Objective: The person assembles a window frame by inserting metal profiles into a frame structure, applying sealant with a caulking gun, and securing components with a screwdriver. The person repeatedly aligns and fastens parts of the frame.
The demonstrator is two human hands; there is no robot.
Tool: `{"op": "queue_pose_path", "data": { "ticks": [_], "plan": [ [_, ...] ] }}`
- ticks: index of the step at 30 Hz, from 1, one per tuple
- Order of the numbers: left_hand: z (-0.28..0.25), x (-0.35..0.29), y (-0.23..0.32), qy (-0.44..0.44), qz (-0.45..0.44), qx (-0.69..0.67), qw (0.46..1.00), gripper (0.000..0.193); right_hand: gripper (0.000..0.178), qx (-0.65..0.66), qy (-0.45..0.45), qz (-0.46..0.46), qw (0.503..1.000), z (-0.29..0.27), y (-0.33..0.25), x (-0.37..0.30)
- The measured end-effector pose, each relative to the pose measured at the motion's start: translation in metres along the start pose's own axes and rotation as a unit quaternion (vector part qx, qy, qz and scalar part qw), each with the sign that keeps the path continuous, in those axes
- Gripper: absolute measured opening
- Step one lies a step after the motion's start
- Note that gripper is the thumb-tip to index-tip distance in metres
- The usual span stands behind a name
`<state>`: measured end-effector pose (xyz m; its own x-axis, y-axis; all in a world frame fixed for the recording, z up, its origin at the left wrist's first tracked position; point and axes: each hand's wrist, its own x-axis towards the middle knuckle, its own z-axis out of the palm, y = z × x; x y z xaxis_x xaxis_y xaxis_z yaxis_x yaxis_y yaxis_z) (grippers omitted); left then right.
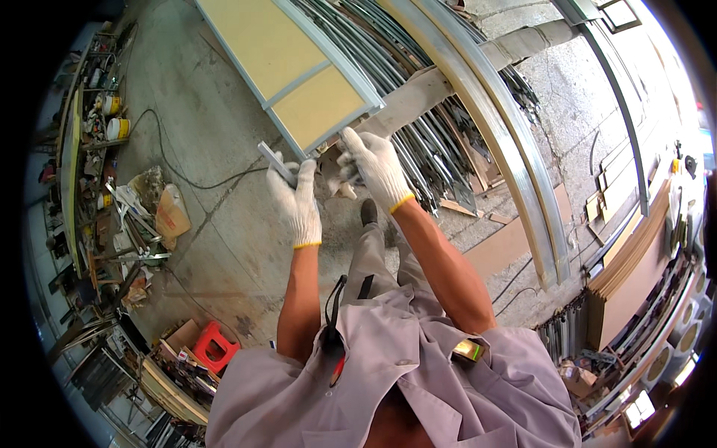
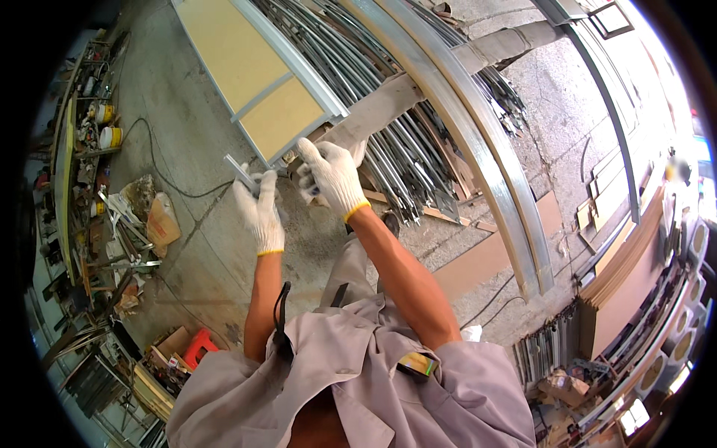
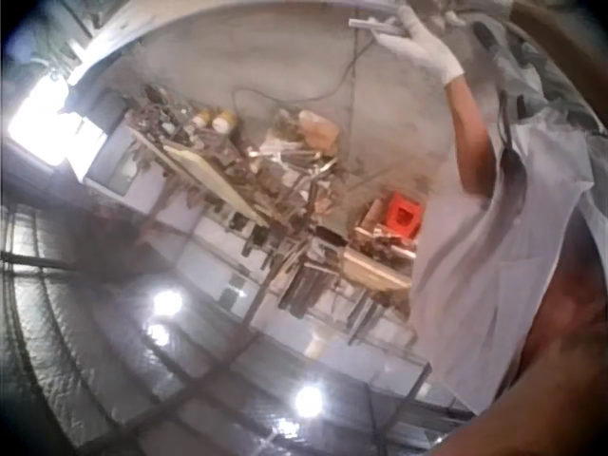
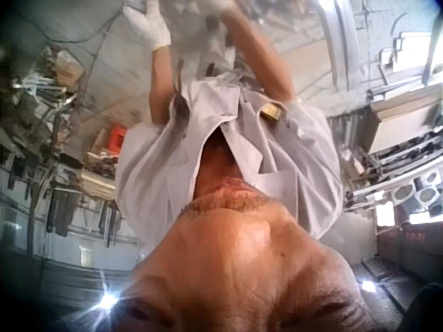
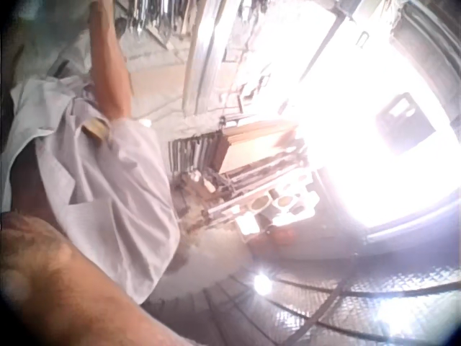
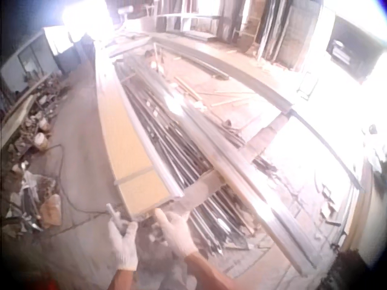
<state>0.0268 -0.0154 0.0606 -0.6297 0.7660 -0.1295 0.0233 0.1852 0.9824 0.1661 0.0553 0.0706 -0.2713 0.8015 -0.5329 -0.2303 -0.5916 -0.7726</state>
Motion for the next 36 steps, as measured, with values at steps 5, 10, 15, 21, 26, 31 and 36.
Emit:
{"op": "queue_pose_path", "data": {
  "ticks": [5,10,15,21,26,31,36],
  "plan": [
    [0.004,-0.071,0.026,-0.195,-0.083,-0.028,0.977,0.038,0.036,-0.120,0.030,-0.128,0.984,-0.062,0.002,-0.078],
    [0.003,-0.110,0.033,-0.325,-0.316,-0.092,0.887,0.031,0.039,-0.098,-0.069,-0.098,0.988,-0.087,0.043,-0.112],
    [0.029,-0.129,0.058,-0.445,-0.327,-0.041,0.833,0.030,0.031,0.099,-0.110,-0.036,0.988,-0.118,0.026,-0.152],
    [0.033,-0.145,0.057,-0.467,-0.205,-0.003,0.860,0.041,0.025,0.046,0.066,-0.108,0.991,-0.130,0.039,-0.142],
    [0.015,-0.156,0.036,-0.378,-0.106,0.128,0.911,0.034,0.032,0.024,0.091,-0.050,0.994,-0.129,0.029,-0.150],
    [-0.007,-0.153,0.035,-0.399,-0.202,0.080,0.891,0.037,0.033,0.032,0.010,-0.033,0.999,-0.123,0.027,-0.157],
    [-0.003,-0.153,0.031,-0.369,-0.252,0.018,0.894,0.035,0.031,0.040,0.033,-0.015,0.999,-0.133,0.038,-0.152]
  ]
}}
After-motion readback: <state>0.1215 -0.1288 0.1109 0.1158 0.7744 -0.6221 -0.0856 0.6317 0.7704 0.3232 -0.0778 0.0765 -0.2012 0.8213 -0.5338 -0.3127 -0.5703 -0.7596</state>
